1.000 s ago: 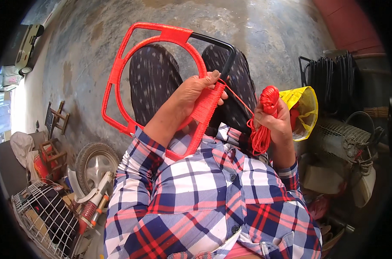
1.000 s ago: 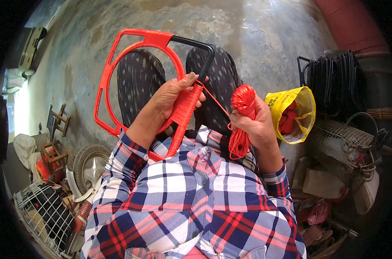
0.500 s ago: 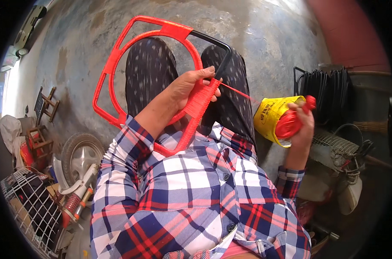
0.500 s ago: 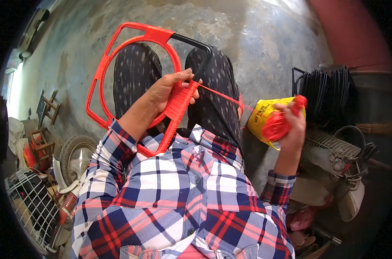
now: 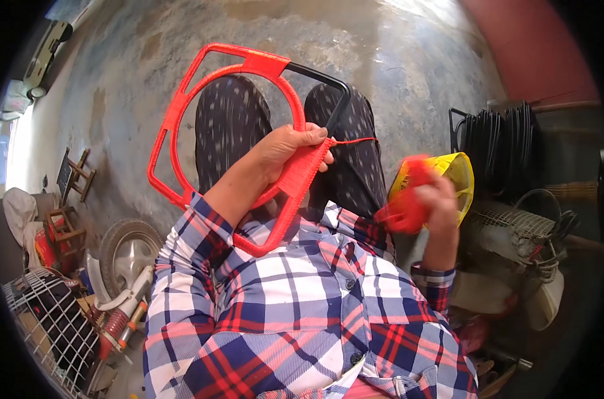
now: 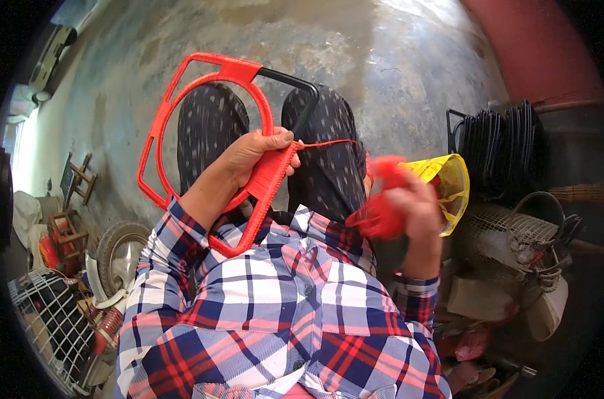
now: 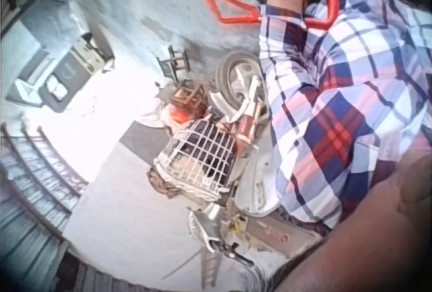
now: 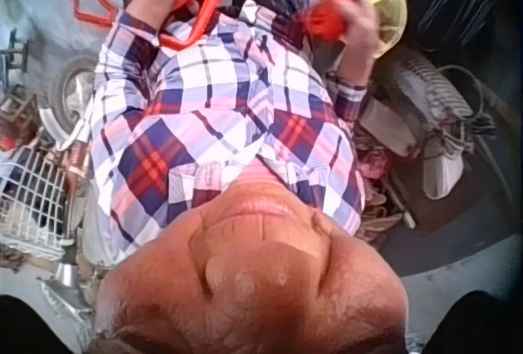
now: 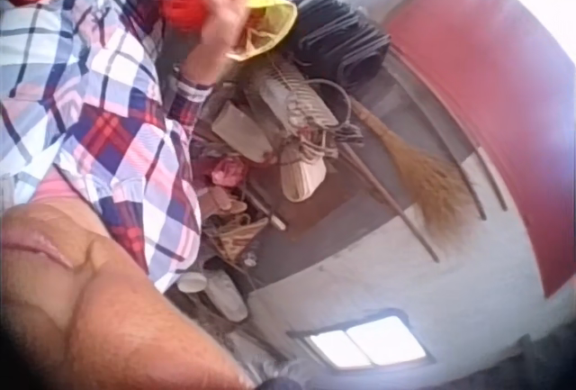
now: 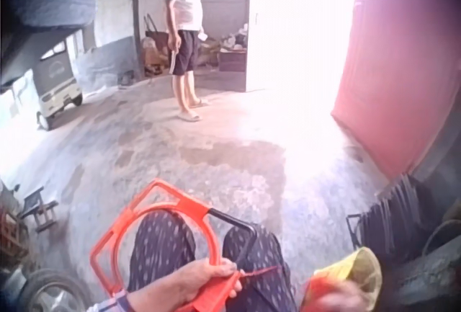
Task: Wrapping a red plastic frame with red string as part of a manufacturing process.
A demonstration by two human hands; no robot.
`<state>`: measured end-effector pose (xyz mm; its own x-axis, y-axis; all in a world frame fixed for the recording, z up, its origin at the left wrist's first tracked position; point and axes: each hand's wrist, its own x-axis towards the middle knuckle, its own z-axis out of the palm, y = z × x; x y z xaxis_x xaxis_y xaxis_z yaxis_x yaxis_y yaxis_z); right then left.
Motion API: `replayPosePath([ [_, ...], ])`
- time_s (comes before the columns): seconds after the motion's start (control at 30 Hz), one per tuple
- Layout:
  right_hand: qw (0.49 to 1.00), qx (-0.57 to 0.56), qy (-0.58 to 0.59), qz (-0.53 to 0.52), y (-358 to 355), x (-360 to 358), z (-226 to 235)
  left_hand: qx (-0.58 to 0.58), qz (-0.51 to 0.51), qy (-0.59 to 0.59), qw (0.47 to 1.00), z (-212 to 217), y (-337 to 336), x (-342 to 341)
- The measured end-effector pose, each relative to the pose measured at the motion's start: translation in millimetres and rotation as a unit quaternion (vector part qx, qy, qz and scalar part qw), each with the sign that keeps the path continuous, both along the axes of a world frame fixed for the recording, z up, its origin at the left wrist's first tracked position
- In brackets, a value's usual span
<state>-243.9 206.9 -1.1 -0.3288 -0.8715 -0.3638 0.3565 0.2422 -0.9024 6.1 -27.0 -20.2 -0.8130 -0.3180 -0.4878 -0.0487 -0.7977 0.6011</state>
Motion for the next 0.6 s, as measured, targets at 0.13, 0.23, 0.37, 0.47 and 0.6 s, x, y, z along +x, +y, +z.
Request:
replayPosePath([
  [0.13, 0.859, -0.011, 0.43, 0.278, -63, 55, 20, -0.004, 0.005, -0.001, 1.0, 1, 7, 1],
  [0.23, 0.832, 0.027, 0.516, 0.202, -97, 63, 21, -0.009, 0.002, 0.015, 1.0, 9, 10, 1],
  [0.37, 0.919, -0.123, 0.37, 0.064, -130, 61, -2, -0.001, -0.012, 0.041, 0.999, 10, 17, -1],
  [0.47, 0.957, -0.215, 0.194, 0.028, -145, 60, -9, -0.005, -0.013, 0.042, 0.999, 6, 18, -2],
  [0.6, 0.971, -0.232, 0.046, 0.036, -150, 64, 3, -0.014, -0.023, 0.043, 0.999, 0, 17, -5],
])
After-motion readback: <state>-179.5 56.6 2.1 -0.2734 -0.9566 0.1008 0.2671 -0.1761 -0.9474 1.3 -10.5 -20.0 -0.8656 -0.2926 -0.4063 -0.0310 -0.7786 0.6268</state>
